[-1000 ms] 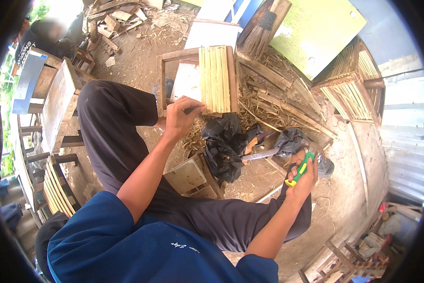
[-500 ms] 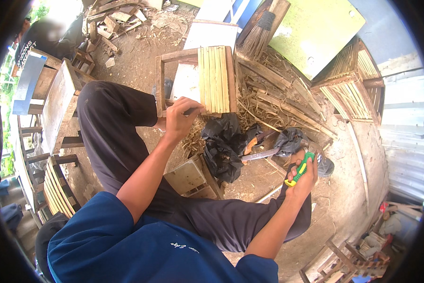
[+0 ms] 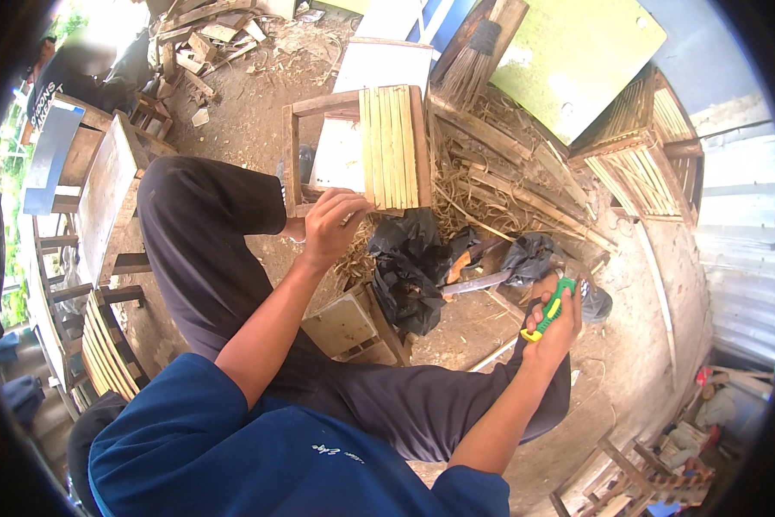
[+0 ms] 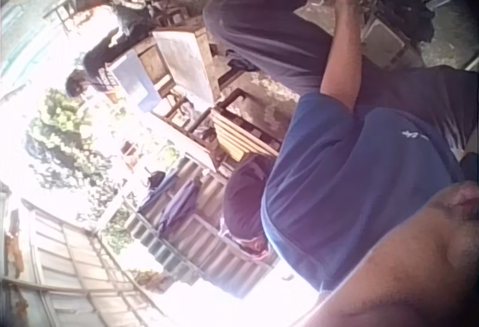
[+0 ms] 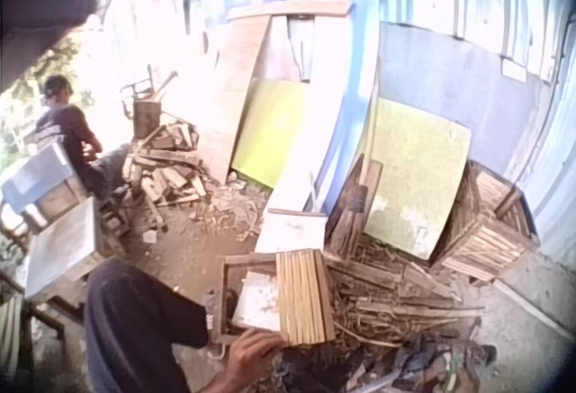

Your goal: The person sits on the floor and assembles a small wooden frame. They use a knife to trim thin wooden strips, then insert them into a frame. They retrieve nails from a bag and use a hammer to nail the strips into place.

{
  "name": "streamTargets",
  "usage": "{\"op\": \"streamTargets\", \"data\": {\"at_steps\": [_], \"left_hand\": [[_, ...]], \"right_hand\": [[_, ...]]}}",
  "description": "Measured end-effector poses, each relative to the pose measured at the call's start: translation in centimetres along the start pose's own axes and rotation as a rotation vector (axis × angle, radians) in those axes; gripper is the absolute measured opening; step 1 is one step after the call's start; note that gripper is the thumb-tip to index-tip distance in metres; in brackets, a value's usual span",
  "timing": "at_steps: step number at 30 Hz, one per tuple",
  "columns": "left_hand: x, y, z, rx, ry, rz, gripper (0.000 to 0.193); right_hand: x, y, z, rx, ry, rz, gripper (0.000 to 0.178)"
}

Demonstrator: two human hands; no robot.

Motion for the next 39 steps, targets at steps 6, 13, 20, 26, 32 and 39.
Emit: {"op": "streamTargets", "data": {"at_steps": [6, 13, 20, 26, 32, 39], "left_hand": [[-0.3, -0.3, -0.2, -0.07, 0.066, 0.067, 0.047], [-0.4, -0.6, -0.4, -0.074, 0.053, 0.082, 0.047], [-0.3, -0.5, -0.2, -0.089, 0.063, 0.051, 0.041], [-0.2, -0.4, -0.3, -0.112, 0.077, 0.051, 0.038], [-0.2, -0.3, -0.3, -0.14, 0.092, 0.058, 0.034], [-0.1, -0.4, -0.4, -0.131, 0.067, 0.068, 0.033]], "right_hand": [[0.0, -0.3, -0.1, -0.009, -0.005, -0.011, 0.051], [-0.1, -1.1, -0.3, -0.045, -0.015, -0.013, 0.054], [-0.1, -2.5, -0.6, -0.054, -0.018, -0.048, 0.055], [-0.8, -4.4, -0.9, -0.083, 0.042, -0.089, 0.054], [-1.0, -5.6, -0.6, -0.106, 0.049, -0.085, 0.061], [-1.1, -5.9, -0.2, -0.111, 0.038, -0.093, 0.057]]}}
Point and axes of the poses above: each hand's wrist, its own x-axis towards the middle knuckle, its own y-axis out of the back of the hand, z = x × y, the point moved 1 cm from there along x, towards the middle knuckle, and after that the axes turned 7 degrees about y, right-handed, at the moved point
